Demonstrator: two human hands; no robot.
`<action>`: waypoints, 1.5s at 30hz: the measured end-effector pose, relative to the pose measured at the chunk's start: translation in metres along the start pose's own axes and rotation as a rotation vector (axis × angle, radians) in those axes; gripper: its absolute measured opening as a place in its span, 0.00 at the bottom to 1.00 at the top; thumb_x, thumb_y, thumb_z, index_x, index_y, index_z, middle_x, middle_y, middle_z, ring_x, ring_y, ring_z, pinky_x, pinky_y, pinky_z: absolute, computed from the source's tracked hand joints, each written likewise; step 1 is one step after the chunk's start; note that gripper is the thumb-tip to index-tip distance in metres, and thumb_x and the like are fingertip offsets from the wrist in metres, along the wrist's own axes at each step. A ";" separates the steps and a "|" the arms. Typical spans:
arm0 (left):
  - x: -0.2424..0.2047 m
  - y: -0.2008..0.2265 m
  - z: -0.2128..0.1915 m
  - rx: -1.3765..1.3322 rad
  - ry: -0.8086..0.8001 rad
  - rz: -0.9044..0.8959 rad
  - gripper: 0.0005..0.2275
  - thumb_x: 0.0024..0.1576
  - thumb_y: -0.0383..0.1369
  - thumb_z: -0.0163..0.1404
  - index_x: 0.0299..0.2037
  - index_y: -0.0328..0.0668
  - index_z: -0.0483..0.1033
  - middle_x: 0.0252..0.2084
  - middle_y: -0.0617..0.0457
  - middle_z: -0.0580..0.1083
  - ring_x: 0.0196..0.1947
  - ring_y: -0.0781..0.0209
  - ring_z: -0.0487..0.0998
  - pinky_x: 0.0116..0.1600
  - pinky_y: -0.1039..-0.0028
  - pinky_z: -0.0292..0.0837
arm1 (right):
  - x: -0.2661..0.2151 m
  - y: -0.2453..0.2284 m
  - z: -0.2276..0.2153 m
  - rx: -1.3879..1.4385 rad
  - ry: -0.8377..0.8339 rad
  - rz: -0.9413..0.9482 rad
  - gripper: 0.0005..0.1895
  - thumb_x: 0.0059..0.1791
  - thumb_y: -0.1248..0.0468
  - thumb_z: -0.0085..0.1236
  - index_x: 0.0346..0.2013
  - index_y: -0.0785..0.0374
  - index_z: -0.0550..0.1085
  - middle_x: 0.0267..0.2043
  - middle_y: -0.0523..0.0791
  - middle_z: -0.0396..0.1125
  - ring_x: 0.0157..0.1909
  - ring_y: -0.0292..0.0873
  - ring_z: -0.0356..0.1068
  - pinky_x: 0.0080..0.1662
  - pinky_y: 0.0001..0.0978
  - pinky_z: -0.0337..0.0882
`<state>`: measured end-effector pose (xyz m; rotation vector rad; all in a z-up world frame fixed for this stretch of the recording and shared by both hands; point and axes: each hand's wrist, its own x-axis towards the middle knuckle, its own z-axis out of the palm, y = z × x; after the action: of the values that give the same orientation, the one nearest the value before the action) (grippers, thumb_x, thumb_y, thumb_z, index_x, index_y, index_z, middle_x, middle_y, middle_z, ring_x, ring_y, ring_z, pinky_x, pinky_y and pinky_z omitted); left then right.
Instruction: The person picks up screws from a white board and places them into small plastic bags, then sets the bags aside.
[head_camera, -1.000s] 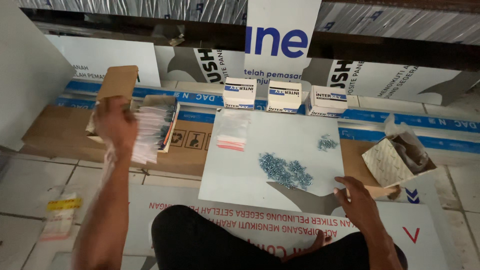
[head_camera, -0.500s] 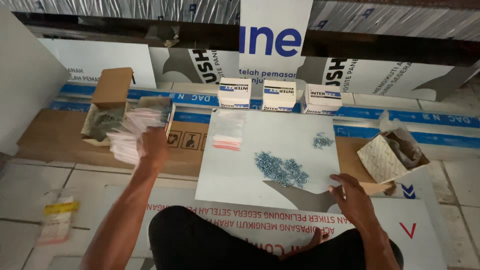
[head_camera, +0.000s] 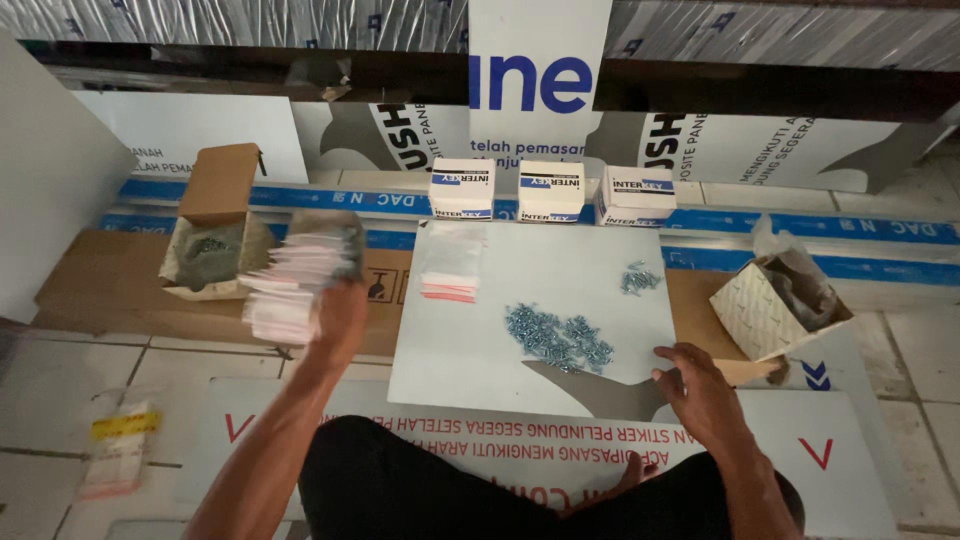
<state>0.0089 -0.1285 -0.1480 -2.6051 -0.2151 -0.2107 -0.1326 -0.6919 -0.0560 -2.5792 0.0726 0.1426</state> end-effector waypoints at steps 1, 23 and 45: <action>-0.007 0.000 -0.017 0.002 -0.002 -0.001 0.03 0.59 0.32 0.53 0.36 0.47 0.79 0.30 0.54 0.76 0.26 0.64 0.78 0.24 0.74 0.75 | 0.001 0.003 0.002 0.002 -0.003 -0.001 0.20 0.51 0.55 0.52 0.58 0.50 0.73 0.66 0.41 0.62 0.66 0.44 0.64 0.58 0.43 0.66; 0.035 -0.109 -0.279 -0.941 -0.281 0.056 0.15 0.66 0.46 0.44 0.45 0.46 0.78 0.38 0.51 0.79 0.34 0.59 0.79 0.44 0.67 0.72 | -0.016 -0.086 -0.029 -0.013 0.192 0.035 0.18 0.53 0.58 0.47 0.58 0.46 0.73 0.59 0.41 0.67 0.53 0.47 0.66 0.46 0.44 0.72; 0.125 -0.050 -0.122 -0.734 -0.627 0.368 0.27 0.66 0.53 0.31 0.61 0.44 0.74 0.61 0.41 0.73 0.60 0.35 0.72 0.65 0.48 0.63 | 0.085 -0.368 0.197 -0.320 -0.201 -0.554 0.13 0.47 0.58 0.52 0.44 0.59 0.68 0.38 0.45 0.67 0.42 0.51 0.75 0.36 0.51 0.76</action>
<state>0.1080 -0.1334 0.0040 -3.2867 0.1724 0.8121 -0.0352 -0.2778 -0.0385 -2.7705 -0.7889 0.2159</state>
